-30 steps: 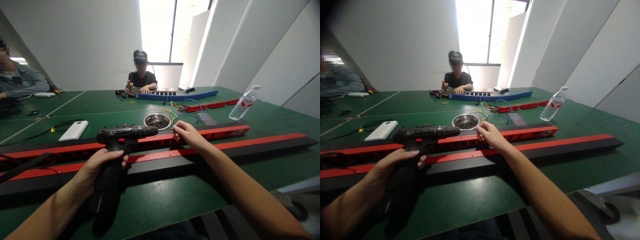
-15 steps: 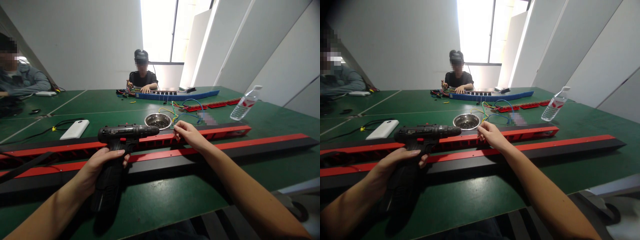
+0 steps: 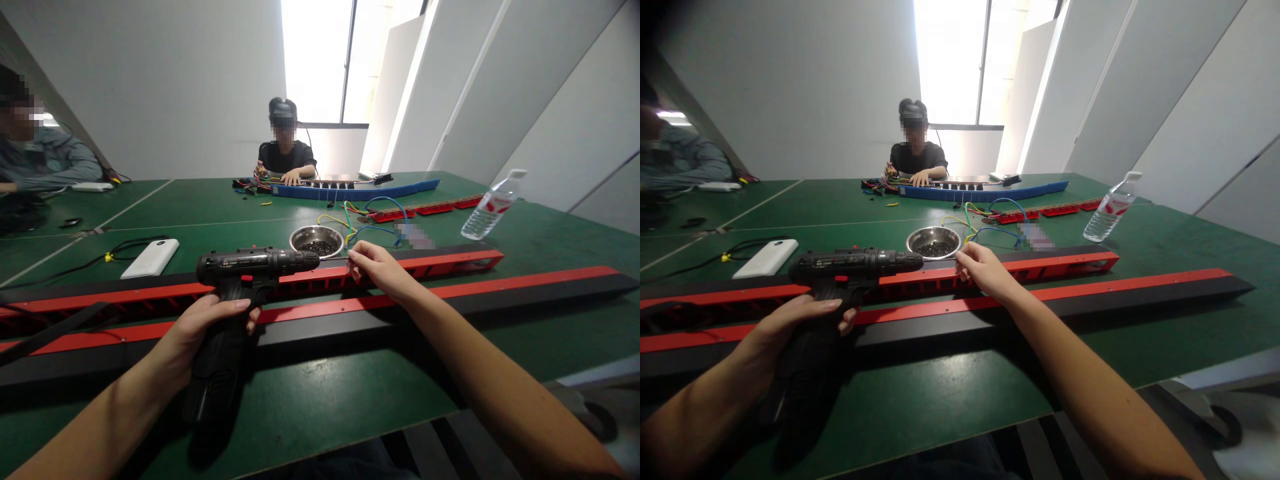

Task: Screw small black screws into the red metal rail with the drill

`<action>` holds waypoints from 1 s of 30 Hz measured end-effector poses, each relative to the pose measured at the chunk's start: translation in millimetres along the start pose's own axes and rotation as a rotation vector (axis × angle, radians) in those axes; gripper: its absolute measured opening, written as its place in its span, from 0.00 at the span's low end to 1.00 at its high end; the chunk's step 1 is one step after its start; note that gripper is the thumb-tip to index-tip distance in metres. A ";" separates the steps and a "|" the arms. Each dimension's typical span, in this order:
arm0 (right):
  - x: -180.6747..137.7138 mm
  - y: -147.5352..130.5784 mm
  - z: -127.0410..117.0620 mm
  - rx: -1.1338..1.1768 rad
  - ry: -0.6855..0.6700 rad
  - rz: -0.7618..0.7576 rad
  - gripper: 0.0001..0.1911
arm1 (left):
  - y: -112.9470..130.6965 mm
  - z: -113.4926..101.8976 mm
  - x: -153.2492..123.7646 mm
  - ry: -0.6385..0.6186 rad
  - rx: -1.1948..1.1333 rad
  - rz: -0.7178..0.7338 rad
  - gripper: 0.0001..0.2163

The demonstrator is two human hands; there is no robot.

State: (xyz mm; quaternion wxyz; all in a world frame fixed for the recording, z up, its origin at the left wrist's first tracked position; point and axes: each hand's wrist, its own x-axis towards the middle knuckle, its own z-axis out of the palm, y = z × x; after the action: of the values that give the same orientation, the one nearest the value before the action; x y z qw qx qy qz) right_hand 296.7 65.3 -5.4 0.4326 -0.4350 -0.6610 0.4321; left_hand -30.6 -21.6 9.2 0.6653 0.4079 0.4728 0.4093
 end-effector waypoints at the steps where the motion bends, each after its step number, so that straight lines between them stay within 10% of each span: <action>1: -0.1 -0.2 0.0 -0.002 0.001 0.002 0.18 | 0.0 -0.2 0.0 0.001 -0.001 0.003 0.07; 30: -1.8 -2.3 0.3 -0.025 -0.023 0.008 0.16 | 2.6 4.8 -2.3 -0.005 -0.013 -0.007 0.08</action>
State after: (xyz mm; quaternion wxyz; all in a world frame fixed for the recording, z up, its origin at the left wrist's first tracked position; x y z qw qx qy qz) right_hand 296.4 62.9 -3.6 0.4177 -0.4380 -0.6694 0.4308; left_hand -26.9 -23.7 13.3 0.6706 0.4027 0.4700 0.4090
